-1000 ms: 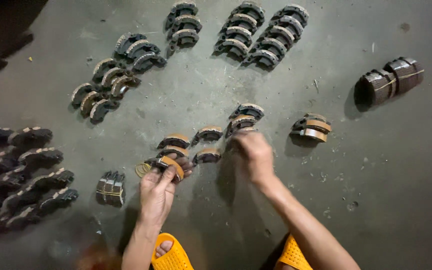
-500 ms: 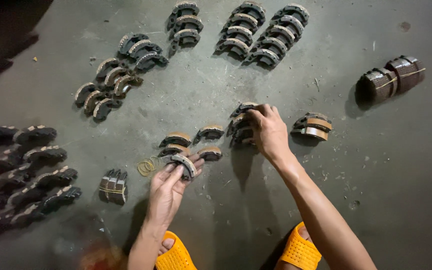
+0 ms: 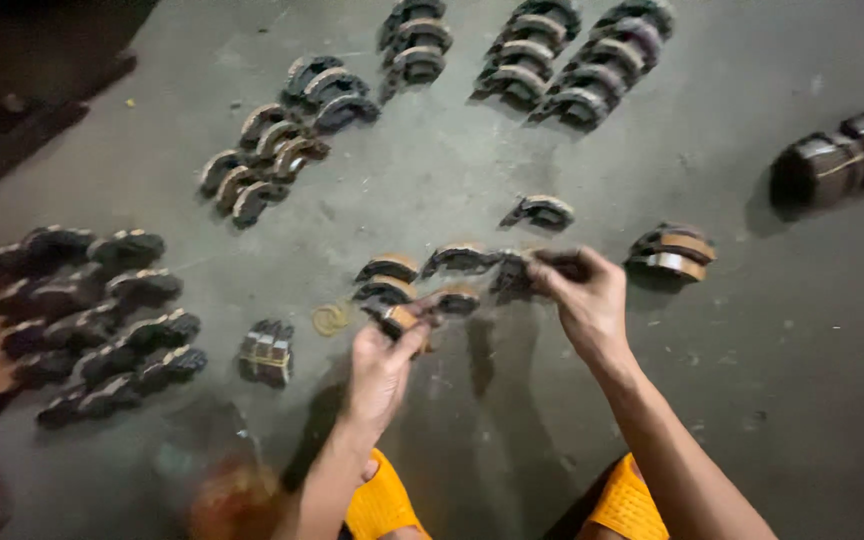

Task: Sorting and stacking motorcycle brake shoes on the floor into organized piles

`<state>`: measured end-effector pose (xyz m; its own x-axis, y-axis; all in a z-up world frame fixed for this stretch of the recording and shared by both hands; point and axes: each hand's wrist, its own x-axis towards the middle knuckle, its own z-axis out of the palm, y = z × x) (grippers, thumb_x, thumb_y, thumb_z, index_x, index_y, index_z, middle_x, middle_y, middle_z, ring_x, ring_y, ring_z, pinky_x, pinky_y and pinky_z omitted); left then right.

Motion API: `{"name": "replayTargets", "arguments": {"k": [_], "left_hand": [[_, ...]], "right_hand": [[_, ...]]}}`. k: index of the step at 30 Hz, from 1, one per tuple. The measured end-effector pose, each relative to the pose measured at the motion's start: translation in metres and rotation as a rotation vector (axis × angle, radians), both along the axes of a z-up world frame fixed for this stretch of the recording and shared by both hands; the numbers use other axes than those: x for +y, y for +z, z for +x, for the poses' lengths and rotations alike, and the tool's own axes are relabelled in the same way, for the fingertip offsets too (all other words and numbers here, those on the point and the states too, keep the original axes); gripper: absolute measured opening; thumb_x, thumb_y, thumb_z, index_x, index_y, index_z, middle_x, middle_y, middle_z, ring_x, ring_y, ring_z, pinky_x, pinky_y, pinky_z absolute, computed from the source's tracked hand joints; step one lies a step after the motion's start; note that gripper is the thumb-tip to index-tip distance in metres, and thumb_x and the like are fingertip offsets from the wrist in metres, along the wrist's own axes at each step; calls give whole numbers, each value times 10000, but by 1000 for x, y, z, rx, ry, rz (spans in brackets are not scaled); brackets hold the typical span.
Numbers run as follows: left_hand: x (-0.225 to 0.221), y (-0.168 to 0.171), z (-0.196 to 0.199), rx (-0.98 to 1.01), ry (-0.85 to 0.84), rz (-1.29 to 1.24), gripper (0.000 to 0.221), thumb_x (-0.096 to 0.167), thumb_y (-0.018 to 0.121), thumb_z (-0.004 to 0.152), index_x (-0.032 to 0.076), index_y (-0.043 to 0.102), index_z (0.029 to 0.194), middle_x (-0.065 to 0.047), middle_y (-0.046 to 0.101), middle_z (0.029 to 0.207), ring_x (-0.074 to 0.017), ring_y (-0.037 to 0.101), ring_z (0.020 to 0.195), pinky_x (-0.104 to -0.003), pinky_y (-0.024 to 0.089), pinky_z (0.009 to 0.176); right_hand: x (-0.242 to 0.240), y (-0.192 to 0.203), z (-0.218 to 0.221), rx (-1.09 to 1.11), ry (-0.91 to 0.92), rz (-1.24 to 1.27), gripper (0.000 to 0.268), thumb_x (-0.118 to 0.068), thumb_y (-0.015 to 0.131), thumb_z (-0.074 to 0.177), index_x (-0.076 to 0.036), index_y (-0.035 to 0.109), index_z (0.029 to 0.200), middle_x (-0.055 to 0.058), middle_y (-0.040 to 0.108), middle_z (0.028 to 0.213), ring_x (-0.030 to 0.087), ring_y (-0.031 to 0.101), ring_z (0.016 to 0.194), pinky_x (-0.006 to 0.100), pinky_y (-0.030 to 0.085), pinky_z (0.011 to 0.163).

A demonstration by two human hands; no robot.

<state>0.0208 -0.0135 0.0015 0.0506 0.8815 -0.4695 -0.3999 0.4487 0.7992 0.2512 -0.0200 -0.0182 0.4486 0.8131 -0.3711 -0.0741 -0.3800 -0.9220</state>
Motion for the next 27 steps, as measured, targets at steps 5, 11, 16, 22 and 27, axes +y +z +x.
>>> {"name": "replayTargets", "arguments": {"k": [5,11,16,22,27], "left_hand": [[-4,-11,-8,-9,61,41,299,-96,786,790,-70,676,1066,-176,714,983,-239,692,844,-352,601,760],[-1,12,-20,125,160,35,314,-38,816,787,-50,687,1072,-164,736,976,-204,696,833,-347,614,741],[-2,22,-21,159,142,46,301,-38,817,787,-61,686,1058,-179,744,953,-216,716,821,-356,633,717],[-2,25,-14,261,162,23,274,1,842,774,17,696,1005,-82,718,903,-125,658,810,-294,600,758],[-3,17,-27,295,152,-9,219,-8,816,806,-17,696,989,-140,720,892,-184,658,780,-328,592,753]], "right_hand": [[-15,26,-54,586,-181,-92,359,76,818,759,191,662,1061,300,653,954,351,715,815,450,660,730],[-23,32,-78,746,-112,-61,294,130,808,710,172,679,971,296,706,1025,306,731,848,411,657,748],[-25,29,-77,803,-82,-61,314,125,802,716,170,666,996,295,696,1051,295,727,833,433,660,753],[-32,-1,-64,768,-13,-71,394,-63,784,808,133,678,1133,248,686,972,325,730,853,496,646,804],[-8,-43,13,-970,457,81,344,-148,744,927,-79,698,1261,183,632,1145,372,604,1012,466,564,894]]}}
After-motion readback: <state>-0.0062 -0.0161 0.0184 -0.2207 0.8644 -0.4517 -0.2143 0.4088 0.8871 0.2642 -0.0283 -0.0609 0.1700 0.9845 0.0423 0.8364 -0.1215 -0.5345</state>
